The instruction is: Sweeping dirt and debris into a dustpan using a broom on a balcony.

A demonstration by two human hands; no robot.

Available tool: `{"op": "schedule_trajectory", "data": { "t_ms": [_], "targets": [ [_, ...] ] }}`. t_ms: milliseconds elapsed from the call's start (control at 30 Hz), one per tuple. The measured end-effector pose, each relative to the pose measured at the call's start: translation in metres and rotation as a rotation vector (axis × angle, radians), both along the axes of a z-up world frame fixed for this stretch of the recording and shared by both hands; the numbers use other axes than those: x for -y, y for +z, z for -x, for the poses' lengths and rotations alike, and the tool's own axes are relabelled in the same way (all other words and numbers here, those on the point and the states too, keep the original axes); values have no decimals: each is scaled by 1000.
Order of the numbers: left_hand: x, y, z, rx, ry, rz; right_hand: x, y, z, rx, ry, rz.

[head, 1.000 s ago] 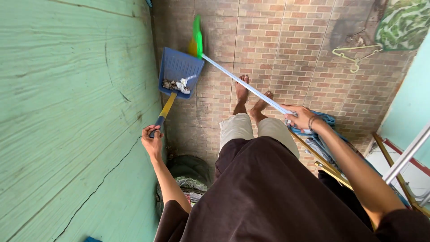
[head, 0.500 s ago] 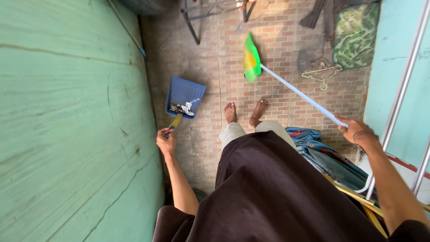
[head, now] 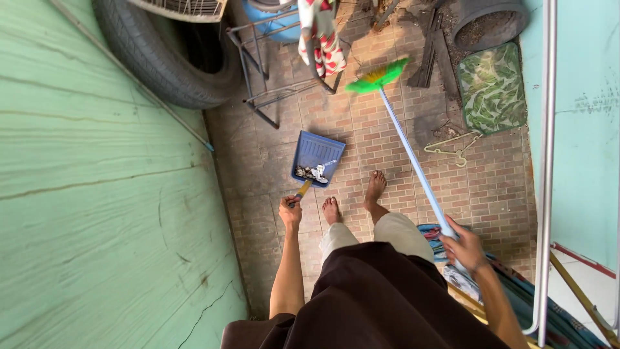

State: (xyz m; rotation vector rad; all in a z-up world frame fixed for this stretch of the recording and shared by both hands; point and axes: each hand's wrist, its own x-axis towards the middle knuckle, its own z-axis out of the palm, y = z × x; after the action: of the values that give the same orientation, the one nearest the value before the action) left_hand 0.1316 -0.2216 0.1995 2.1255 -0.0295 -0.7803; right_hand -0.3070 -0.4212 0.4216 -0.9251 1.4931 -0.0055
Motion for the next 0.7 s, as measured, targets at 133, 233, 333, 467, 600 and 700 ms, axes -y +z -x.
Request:
{"op": "schedule_trajectory", "data": {
  "t_ms": [133,233,333,467,600,700],
  "targets": [
    [48,-38,27,-50,-39,20,91,-71,-65,156,1,52],
    [78,-57,38,-139,-52,133,160,-114,-129,190,35,46],
    [100,-66,50,-25,-142,159,210,-140,-181,228,42,-22],
    [120,-80,62,-212,-115,65,241,-143,-196,105,145,-46],
    [133,-87,78,-81,-202,-5,240,-155,-142,23,135,-125],
    [132,-88,89,-60,-169,-79,208,-165,-74,20,134,-119]
  ]
}}
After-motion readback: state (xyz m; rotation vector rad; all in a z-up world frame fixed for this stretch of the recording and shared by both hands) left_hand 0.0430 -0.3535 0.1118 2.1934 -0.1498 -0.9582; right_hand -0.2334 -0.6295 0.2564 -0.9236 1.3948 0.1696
